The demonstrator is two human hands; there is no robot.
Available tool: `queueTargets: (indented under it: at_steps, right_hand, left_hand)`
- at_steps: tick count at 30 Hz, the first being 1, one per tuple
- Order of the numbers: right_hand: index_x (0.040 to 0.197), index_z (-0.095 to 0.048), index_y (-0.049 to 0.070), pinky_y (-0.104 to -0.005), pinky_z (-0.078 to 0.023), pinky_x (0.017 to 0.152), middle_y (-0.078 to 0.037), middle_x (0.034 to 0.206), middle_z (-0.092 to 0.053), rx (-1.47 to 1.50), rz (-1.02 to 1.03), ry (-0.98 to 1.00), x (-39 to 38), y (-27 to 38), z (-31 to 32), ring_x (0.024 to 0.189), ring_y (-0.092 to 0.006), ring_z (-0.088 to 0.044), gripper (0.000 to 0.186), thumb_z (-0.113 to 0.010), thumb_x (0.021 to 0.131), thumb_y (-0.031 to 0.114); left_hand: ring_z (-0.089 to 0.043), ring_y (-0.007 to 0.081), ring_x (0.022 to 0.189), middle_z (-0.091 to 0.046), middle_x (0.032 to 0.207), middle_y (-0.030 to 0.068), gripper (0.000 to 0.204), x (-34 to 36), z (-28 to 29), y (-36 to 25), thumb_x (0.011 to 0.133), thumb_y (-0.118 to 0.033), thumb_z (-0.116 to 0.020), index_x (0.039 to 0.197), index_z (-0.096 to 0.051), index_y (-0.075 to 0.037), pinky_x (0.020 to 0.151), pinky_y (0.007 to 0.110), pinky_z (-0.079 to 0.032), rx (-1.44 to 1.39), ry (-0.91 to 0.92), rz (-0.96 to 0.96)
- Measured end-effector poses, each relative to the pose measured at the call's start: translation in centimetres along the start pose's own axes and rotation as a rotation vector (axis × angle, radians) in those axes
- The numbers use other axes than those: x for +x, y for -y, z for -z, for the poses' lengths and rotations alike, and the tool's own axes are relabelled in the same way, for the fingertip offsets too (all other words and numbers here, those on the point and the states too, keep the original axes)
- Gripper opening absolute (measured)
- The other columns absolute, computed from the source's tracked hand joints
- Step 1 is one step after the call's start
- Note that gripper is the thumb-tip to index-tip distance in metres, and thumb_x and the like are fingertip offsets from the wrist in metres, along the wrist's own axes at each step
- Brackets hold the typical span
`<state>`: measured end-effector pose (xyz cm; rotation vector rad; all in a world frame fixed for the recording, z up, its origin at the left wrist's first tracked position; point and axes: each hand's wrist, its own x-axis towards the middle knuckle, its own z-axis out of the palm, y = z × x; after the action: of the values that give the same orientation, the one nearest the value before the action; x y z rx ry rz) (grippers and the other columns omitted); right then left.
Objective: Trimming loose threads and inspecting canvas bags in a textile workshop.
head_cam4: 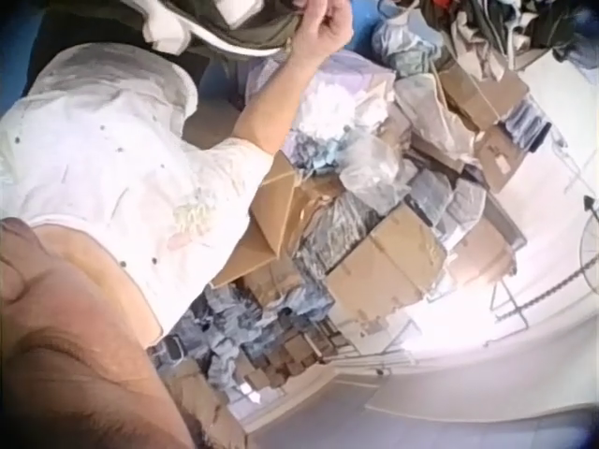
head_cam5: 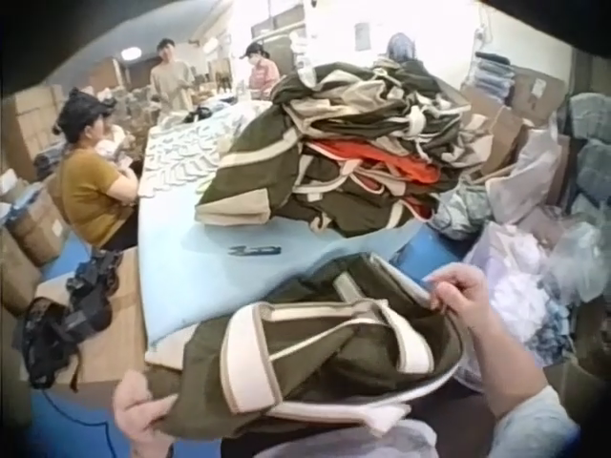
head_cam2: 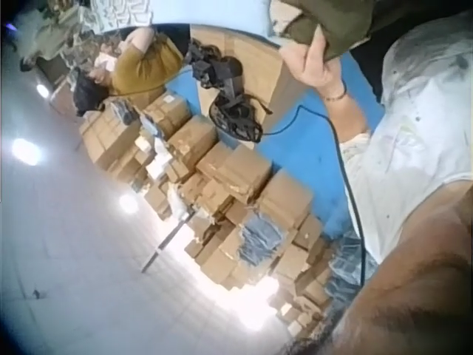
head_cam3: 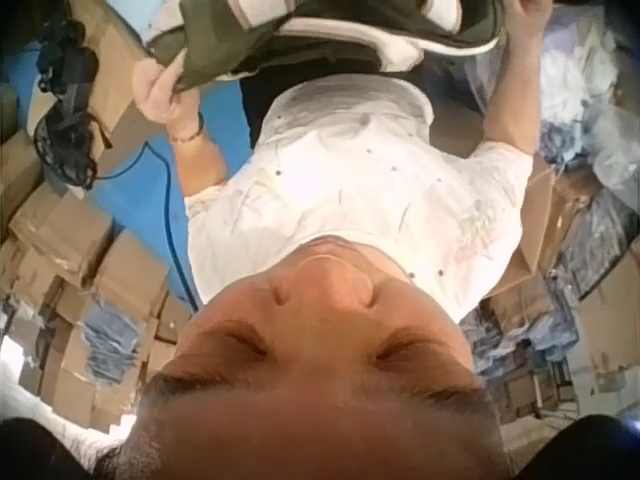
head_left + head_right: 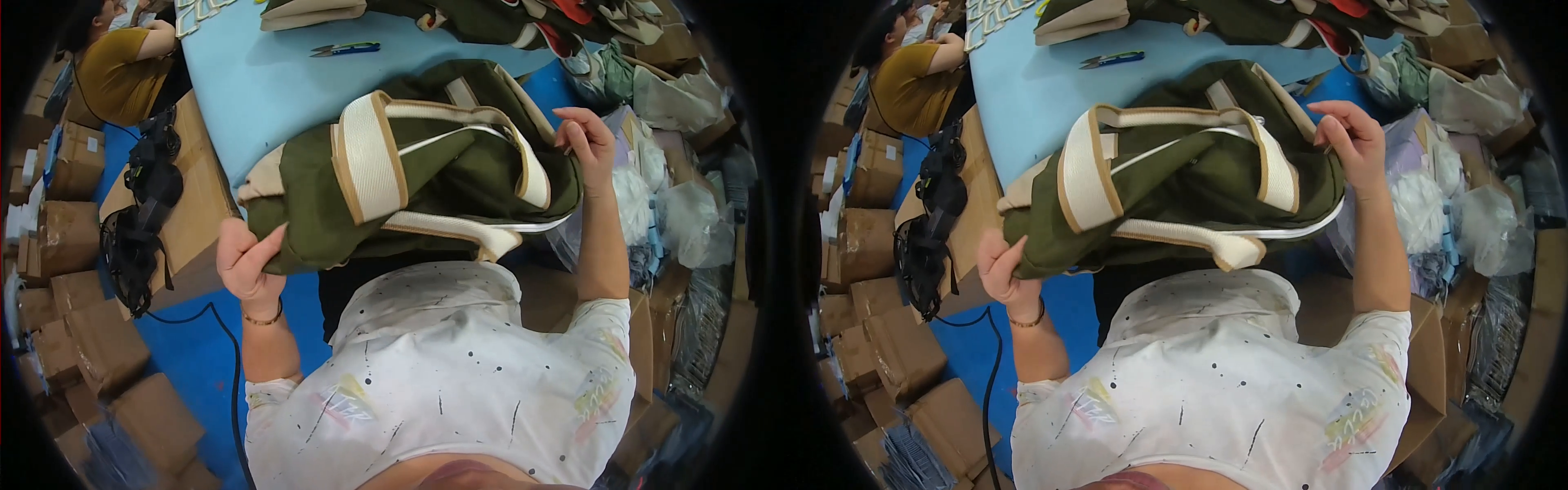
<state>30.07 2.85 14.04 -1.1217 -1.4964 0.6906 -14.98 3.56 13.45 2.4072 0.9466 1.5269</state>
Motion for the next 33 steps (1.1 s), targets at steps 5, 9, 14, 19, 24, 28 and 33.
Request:
queueTargets:
  at_steps: [5, 9, 14, 19, 24, 28, 33]
  right_hand:
    - [0.095, -0.067, 0.002, -0.0253, -0.048, 0.057, -0.007, 0.074, -0.066, -0.311, -0.383, 0.247, -4.1, -5.8, -2.9, 0.062, -0.0110, -0.061, 0.020, -0.060, 0.089, 0.020]
    - [0.108, -0.065, 0.012, -0.0298, -0.050, 0.066, -0.006, 0.086, -0.069, -0.449, -0.645, 0.619, -6.3, -6.9, -6.9, 0.071, -0.0187, -0.065, 0.038, -0.052, 0.089, 0.043]
    - [0.134, -0.040, 0.003, -0.0299, -0.048, 0.080, -0.011, 0.105, -0.065, -0.164, -0.493, 0.668, -6.2, -4.9, -9.3, 0.089, -0.0210, -0.063, 0.061, -0.066, 0.084, 0.024]
    - [0.138, -0.032, 0.003, -0.0395, -0.048, 0.072, -0.017, 0.094, -0.062, -0.865, -0.377, 0.762, -8.4, -3.2, -9.7, 0.085, -0.0340, -0.060, 0.088, -0.074, 0.070, 0.040]
    - [0.140, -0.029, 0.004, -0.0380, -0.049, 0.071, -0.017, 0.084, -0.065, -0.648, -0.686, 0.840, -9.7, -3.6, -8.8, 0.080, -0.0332, -0.063, 0.090, -0.072, 0.072, 0.043]
    - [0.132, -0.040, 0.004, -0.0306, -0.049, 0.073, -0.008, 0.096, -0.062, -0.196, -0.527, 0.358, -11.9, -6.3, -8.5, 0.083, -0.0169, -0.059, 0.074, -0.077, 0.070, 0.011]
    - [0.109, -0.055, 0.008, -0.0331, -0.045, 0.068, -0.005, 0.082, -0.057, -0.307, -0.039, 0.016, -12.7, -3.7, -7.6, 0.078, -0.0209, -0.056, 0.045, -0.076, 0.069, 0.006]
  left_hand:
    - [-0.058, 0.0312, 0.081, -0.059, 0.083, 0.0112, 0.042, -6.0, 0.1, 0.9, 0.060, 0.006, -0.060, 0.099, -0.067, -0.009, 0.068, 0.036, -0.047, 0.045, 0.649, 0.446]
    - [-0.058, 0.0295, 0.085, -0.059, 0.086, 0.0115, 0.033, -7.8, 0.8, -0.7, 0.068, -0.011, -0.067, 0.101, -0.065, -0.007, 0.071, 0.036, -0.048, 0.111, 0.976, 0.714]
    - [-0.056, 0.0316, 0.084, -0.060, 0.087, 0.0139, 0.036, -4.1, -0.3, -1.8, 0.069, -0.017, -0.072, 0.098, -0.063, 0.002, 0.073, 0.037, -0.046, 0.014, 0.657, 0.475]
    - [-0.054, 0.0304, 0.088, -0.059, 0.088, 0.0121, 0.038, -2.9, -4.9, -2.4, 0.068, -0.029, -0.076, 0.089, -0.066, 0.002, 0.076, 0.037, -0.045, 0.005, 0.676, 0.349]
    - [-0.054, 0.0279, 0.086, -0.060, 0.086, 0.0094, 0.026, -3.3, -9.2, -3.3, 0.069, -0.025, -0.074, 0.075, -0.064, -0.001, 0.074, 0.037, -0.044, -0.015, 0.604, 0.321]
    - [-0.055, 0.0259, 0.079, -0.058, 0.083, 0.0072, 0.010, -3.7, -9.7, -3.3, 0.066, -0.007, -0.068, 0.075, -0.065, -0.006, 0.069, 0.035, -0.045, -0.265, 0.604, 0.189]
    - [-0.056, 0.0255, 0.082, -0.057, 0.084, 0.0057, 0.020, -5.4, -7.7, -0.8, 0.057, -0.003, -0.067, 0.077, -0.066, -0.007, 0.066, 0.036, -0.046, -0.037, 0.359, -0.123]
